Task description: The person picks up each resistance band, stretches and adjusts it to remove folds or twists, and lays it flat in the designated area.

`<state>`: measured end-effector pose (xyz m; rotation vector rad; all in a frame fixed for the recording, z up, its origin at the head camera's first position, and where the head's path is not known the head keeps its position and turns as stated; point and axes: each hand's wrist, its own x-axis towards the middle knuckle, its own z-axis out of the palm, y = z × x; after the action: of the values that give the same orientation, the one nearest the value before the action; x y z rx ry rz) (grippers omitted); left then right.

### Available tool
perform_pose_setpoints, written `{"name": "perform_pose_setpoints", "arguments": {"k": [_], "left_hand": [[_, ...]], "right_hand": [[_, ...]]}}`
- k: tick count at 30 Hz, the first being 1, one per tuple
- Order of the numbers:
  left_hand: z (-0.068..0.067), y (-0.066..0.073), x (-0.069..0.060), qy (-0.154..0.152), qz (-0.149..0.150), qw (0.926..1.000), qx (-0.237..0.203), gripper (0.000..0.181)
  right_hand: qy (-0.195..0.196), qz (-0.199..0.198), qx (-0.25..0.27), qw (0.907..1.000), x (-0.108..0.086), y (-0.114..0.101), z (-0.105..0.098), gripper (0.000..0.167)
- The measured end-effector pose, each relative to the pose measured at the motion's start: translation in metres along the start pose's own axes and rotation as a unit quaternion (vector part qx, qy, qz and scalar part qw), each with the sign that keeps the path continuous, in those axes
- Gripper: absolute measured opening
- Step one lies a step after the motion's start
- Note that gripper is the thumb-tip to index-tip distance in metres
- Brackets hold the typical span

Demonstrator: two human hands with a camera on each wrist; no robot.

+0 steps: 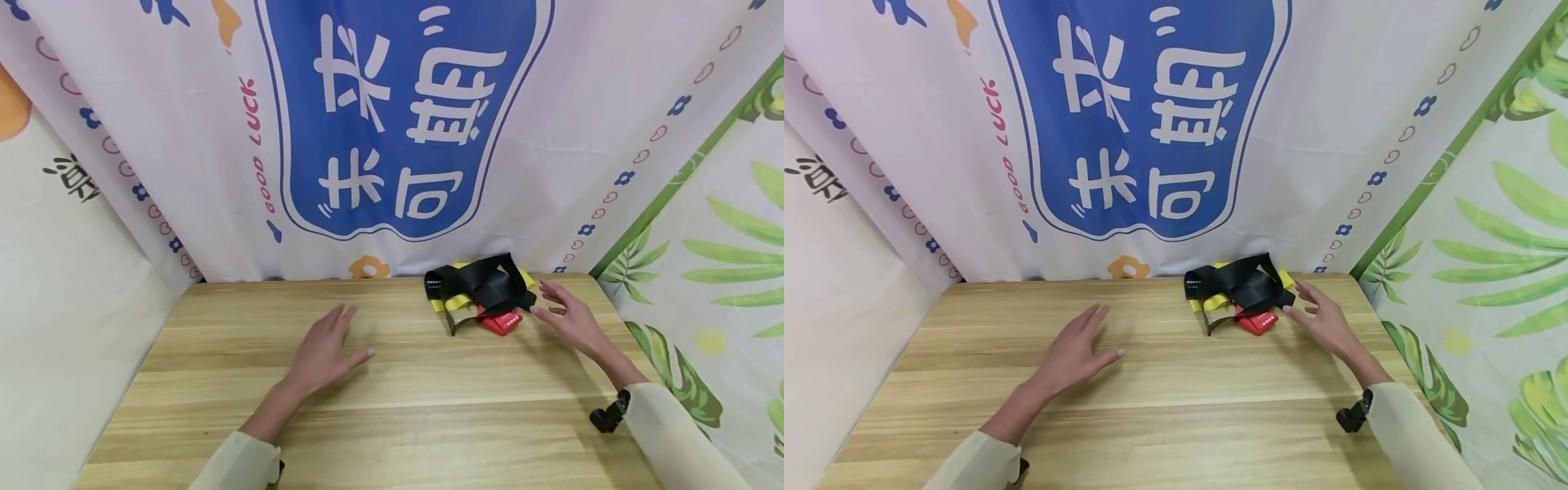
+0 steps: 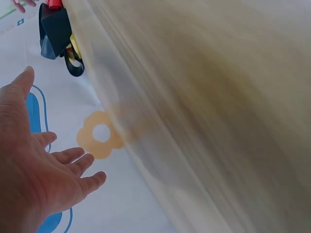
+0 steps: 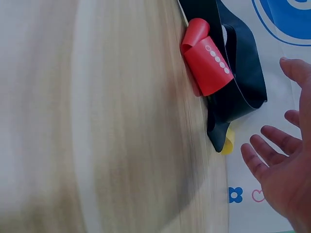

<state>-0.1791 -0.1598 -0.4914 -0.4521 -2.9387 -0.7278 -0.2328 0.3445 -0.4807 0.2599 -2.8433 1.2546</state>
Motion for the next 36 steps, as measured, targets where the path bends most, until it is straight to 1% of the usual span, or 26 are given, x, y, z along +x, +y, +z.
{"name": "perform_pose_setpoints", "arguments": {"k": [3, 7, 12, 18, 25, 31, 36], "left_hand": [[0.004, 0.005, 0.006, -0.001, -0.001, 0.9999, -0.011, 0.099], [0.009, 0.012, 0.014, -0.004, -0.002, 0.9998, -0.021, 0.098], [0.015, 0.024, 0.024, -0.007, 0.004, 0.9995, -0.031, 0.097], [0.022, 0.039, 0.036, -0.017, 0.016, 0.9978, -0.062, 0.095], [0.033, 0.055, 0.047, -0.024, 0.022, 0.9925, -0.117, 0.092], [0.041, 0.067, 0.055, -0.033, 0.027, 0.9879, -0.149, 0.089], [0.049, 0.075, 0.061, -0.036, 0.024, 0.9819, -0.184, 0.088]], "right_hand": [[-0.001, 0.007, 0.003, 1.0000, 0.006, 0.001, -0.001, 0.078], [-0.001, 0.006, 0.013, 0.9999, 0.013, 0.001, -0.002, 0.076], [0.007, -0.008, 0.009, 0.9999, 0.023, 0.001, -0.003, 0.072], [0.009, -0.020, 0.010, 0.9997, 0.036, -0.001, -0.003, 0.071], [0.001, -0.009, 0.017, 0.9998, 0.051, -0.007, -0.005, 0.069], [-0.009, -0.002, 0.011, 0.9999, 0.062, -0.009, -0.006, 0.069], [-0.011, 0.001, 0.018, 0.9998, 0.070, -0.009, -0.004, 0.067]]}}
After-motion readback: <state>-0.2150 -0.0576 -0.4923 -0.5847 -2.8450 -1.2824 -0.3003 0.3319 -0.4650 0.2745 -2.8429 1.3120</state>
